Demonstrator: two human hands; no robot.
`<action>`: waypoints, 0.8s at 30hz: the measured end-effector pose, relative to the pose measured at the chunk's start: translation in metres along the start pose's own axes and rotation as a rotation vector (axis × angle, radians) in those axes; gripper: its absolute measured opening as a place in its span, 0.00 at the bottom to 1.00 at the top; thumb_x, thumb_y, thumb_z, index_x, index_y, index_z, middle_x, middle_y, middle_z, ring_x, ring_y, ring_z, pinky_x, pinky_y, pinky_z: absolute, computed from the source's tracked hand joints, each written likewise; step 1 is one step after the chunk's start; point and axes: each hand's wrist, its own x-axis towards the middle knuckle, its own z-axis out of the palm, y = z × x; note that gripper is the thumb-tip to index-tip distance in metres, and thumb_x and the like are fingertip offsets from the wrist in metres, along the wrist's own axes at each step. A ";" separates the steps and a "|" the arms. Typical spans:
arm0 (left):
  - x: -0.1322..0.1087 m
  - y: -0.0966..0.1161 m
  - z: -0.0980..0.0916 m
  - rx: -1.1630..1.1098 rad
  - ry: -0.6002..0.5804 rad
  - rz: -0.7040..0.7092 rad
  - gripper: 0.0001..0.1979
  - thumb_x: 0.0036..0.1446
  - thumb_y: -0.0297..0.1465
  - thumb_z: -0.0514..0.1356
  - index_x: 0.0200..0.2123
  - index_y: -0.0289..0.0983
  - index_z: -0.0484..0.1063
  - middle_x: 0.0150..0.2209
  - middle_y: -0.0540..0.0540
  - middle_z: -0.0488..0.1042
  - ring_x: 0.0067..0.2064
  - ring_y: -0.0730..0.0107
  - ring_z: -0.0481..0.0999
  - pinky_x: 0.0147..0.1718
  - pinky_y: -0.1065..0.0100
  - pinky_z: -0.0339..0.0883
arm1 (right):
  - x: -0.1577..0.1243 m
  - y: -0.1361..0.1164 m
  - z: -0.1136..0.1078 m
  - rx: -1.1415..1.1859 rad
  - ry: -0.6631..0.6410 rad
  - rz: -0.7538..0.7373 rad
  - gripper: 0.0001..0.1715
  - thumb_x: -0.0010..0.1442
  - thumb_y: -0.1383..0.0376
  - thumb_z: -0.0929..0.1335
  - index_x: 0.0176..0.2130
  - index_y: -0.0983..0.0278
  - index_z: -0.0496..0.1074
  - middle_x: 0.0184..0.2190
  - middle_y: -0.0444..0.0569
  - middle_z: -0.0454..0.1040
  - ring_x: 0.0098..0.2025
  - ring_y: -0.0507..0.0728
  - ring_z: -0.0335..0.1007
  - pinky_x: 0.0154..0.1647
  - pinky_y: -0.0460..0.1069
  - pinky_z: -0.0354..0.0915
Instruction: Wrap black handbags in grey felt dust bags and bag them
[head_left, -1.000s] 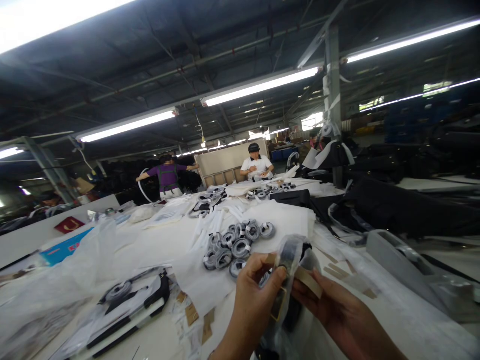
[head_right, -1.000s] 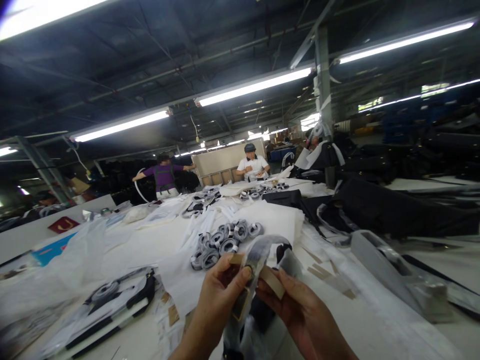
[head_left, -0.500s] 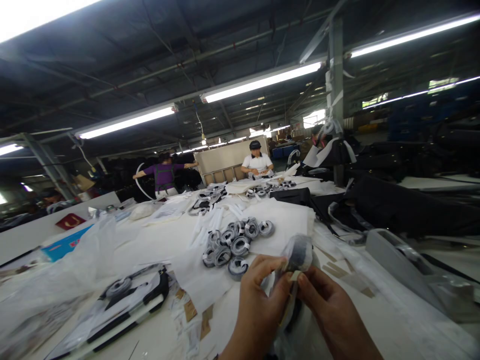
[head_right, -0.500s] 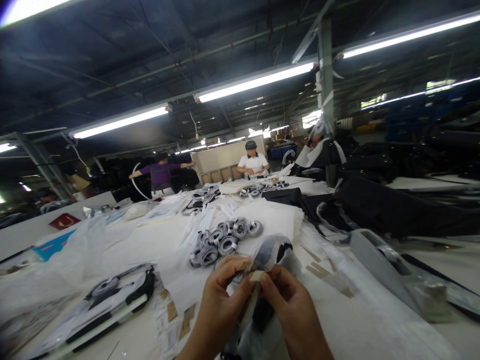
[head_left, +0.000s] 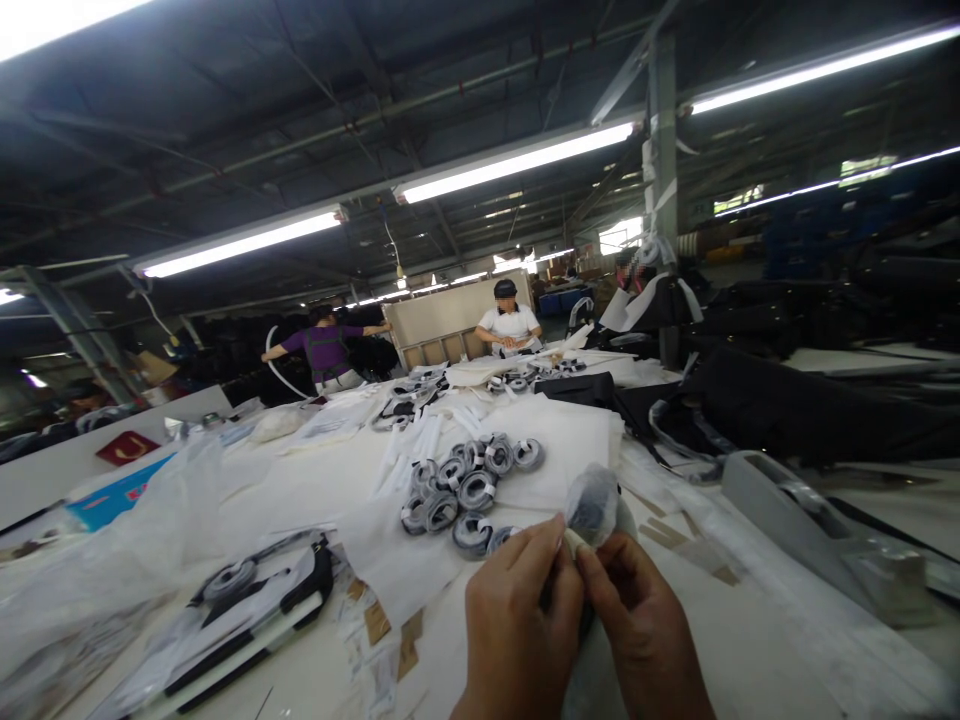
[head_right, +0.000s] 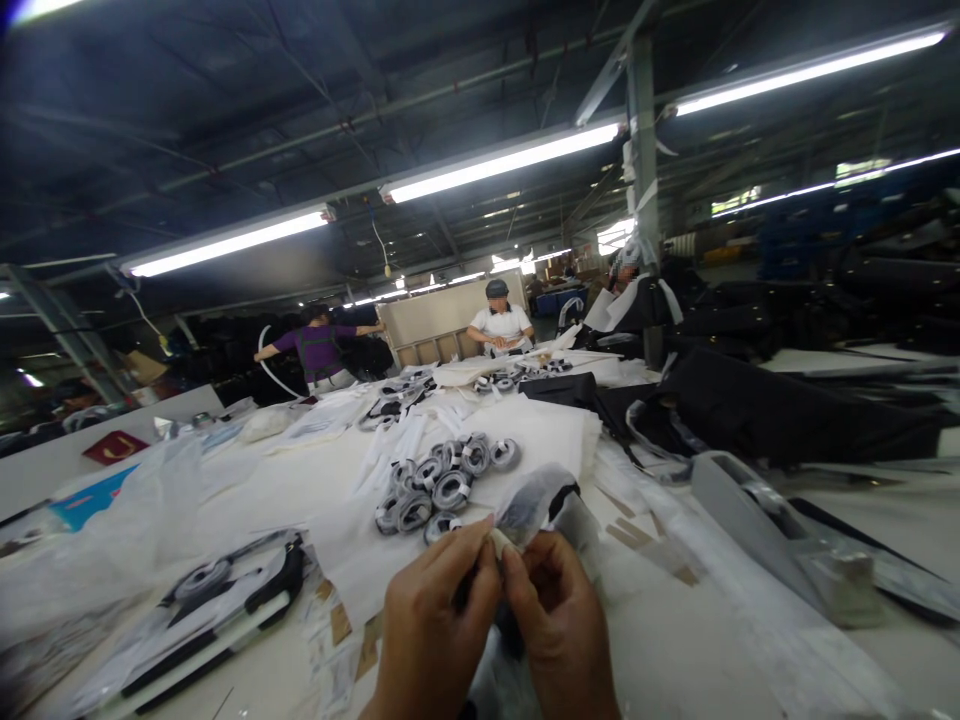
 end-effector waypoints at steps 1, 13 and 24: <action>-0.001 -0.001 0.000 0.085 0.029 0.056 0.14 0.64 0.26 0.55 0.49 0.36 0.76 0.43 0.44 0.81 0.42 0.66 0.82 0.41 0.69 0.75 | -0.001 0.000 0.002 0.016 0.009 0.009 0.22 0.54 0.48 0.74 0.30 0.62 0.69 0.27 0.44 0.71 0.30 0.54 0.67 0.32 0.45 0.67; -0.025 0.006 0.029 0.613 0.138 0.196 0.22 0.67 0.20 0.44 0.60 0.23 0.64 0.61 0.33 0.69 0.61 0.56 0.71 0.54 0.57 0.71 | -0.009 -0.001 -0.001 0.029 -0.049 0.001 0.22 0.57 0.46 0.72 0.31 0.62 0.73 0.28 0.47 0.73 0.32 0.57 0.69 0.33 0.47 0.69; 0.000 -0.024 -0.015 -0.502 -0.390 -0.412 0.22 0.61 0.43 0.62 0.55 0.40 0.74 0.56 0.43 0.76 0.58 0.57 0.74 0.59 0.60 0.67 | -0.003 -0.026 -0.013 0.082 -0.189 0.042 0.18 0.59 0.51 0.73 0.33 0.64 0.74 0.28 0.45 0.74 0.33 0.54 0.70 0.35 0.47 0.68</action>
